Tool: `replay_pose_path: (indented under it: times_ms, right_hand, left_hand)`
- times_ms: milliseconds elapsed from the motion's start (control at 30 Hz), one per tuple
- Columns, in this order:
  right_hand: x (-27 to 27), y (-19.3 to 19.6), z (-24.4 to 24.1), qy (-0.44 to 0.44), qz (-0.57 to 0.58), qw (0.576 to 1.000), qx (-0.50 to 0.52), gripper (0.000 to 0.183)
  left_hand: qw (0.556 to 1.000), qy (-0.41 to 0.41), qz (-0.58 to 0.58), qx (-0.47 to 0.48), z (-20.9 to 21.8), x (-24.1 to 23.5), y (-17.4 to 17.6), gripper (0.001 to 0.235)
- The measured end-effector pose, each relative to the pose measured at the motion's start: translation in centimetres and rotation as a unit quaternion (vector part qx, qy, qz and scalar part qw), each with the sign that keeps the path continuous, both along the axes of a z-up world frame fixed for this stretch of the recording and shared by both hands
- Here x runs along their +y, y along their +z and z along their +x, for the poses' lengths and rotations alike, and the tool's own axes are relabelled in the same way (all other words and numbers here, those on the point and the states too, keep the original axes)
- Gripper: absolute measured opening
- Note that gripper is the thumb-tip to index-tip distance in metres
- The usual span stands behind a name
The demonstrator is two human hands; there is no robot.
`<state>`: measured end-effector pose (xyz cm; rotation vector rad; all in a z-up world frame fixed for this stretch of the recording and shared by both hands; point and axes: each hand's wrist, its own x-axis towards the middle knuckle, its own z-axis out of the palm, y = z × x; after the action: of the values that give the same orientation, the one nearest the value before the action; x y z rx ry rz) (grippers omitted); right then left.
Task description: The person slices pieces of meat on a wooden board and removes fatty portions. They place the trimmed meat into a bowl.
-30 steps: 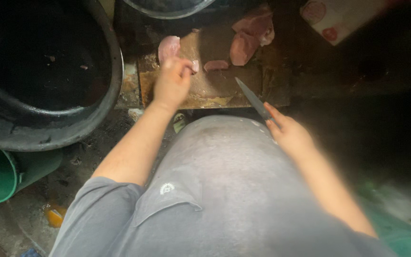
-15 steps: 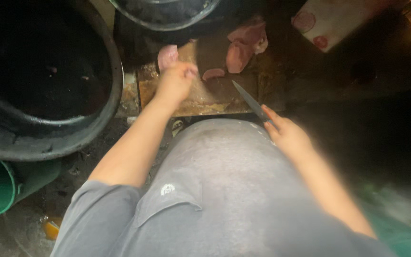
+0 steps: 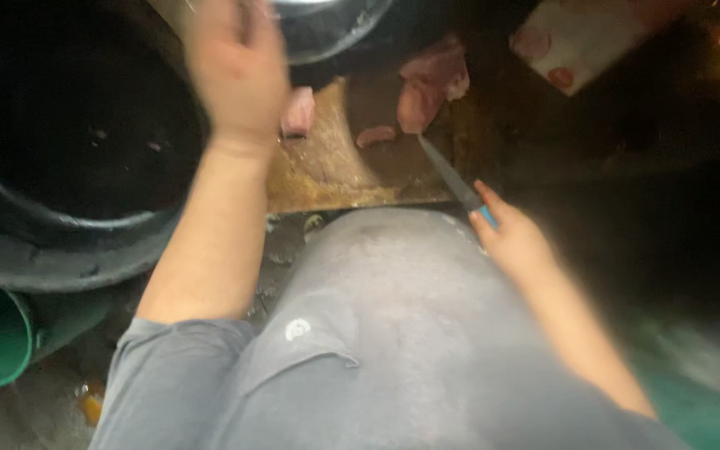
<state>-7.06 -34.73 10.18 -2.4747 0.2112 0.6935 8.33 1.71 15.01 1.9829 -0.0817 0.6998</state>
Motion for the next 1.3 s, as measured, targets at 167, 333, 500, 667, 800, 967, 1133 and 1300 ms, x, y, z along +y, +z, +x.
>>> replay_pose_path:
  times_ms: [167,333,500,667,800,967,1133,1300]
  right_hand:
    - [0.2,0.5,0.4,-0.021,0.017,1.0,-0.008,0.057]
    - [1.0,0.7,1.0,-0.002,0.024,1.0,-0.018,0.053]
    - [1.7,0.7,1.8,0.038,0.012,0.999,0.004,0.052]
    - [2.6,1.0,2.8,0.07,0.02,0.997,0.014,0.052]
    - [4.3,0.5,3.6,0.083,0.036,0.996,0.019,0.052]
    - [7.2,1.0,4.3,0.076,0.045,0.992,0.092,0.049]
    - [8.7,1.3,4.9,0.092,0.024,0.982,0.161,0.053]
    - [8.9,-0.1,4.9,0.163,0.061,0.984,0.048,0.052]
  left_hand:
    - [0.952,-0.203,0.206,0.103,-1.8,-4.1,-10.2,0.03]
    - [0.905,-0.244,0.306,0.169,-3.5,-6.0,-16.8,0.017]
    - [0.921,-0.196,0.265,0.206,-3.8,-4.3,-17.2,0.015]
    - [0.926,-0.151,0.166,0.304,-7.4,-2.7,-14.0,0.018]
    - [0.918,-0.133,0.097,0.362,-9.3,-2.0,-13.8,0.023]
    - [0.925,-0.044,0.066,0.372,-9.7,-1.7,-14.3,0.017]
    - [0.938,-0.081,0.06,0.332,-10.4,-2.0,-13.8,0.012]
    - [0.942,-0.081,0.082,0.316,-10.4,-2.0,-15.1,0.008]
